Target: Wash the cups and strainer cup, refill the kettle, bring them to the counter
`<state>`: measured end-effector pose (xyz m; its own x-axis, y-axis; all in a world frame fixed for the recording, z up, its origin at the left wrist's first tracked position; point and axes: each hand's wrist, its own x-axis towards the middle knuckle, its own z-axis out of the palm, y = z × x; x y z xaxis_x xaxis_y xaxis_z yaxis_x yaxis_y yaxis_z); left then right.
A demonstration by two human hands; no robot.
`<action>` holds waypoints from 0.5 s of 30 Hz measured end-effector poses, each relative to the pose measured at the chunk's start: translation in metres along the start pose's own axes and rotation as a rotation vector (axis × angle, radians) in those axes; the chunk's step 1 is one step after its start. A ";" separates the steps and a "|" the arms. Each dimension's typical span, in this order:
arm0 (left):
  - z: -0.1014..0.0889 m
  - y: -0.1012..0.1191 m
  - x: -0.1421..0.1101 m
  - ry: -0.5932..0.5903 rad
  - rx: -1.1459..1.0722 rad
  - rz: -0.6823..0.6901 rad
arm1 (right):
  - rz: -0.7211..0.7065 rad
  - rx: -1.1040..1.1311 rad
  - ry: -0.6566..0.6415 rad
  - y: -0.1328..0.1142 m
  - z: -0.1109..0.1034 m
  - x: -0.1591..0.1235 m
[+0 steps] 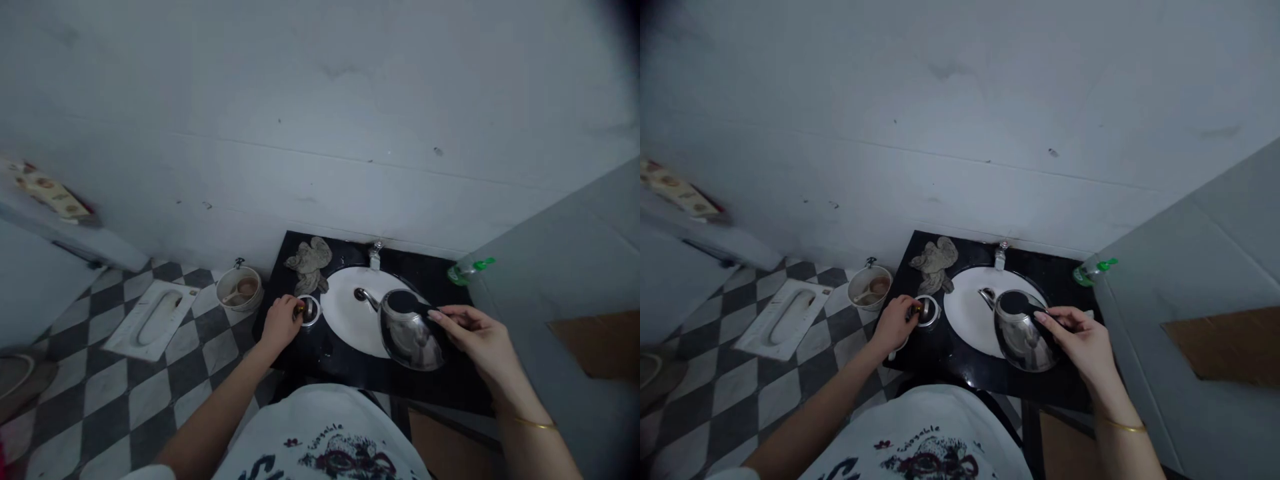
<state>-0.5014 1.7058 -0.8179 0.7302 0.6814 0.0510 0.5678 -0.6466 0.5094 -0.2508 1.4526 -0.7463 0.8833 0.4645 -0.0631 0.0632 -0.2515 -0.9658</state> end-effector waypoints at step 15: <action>-0.027 0.014 0.031 -0.199 0.236 0.176 | 0.112 0.013 0.156 0.049 -0.046 -0.022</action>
<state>-0.4810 1.7271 -0.7854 0.8712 0.4872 -0.0595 0.4817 -0.8254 0.2944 -0.2458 1.3917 -0.7804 0.9458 0.2970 -0.1316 -0.0446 -0.2827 -0.9582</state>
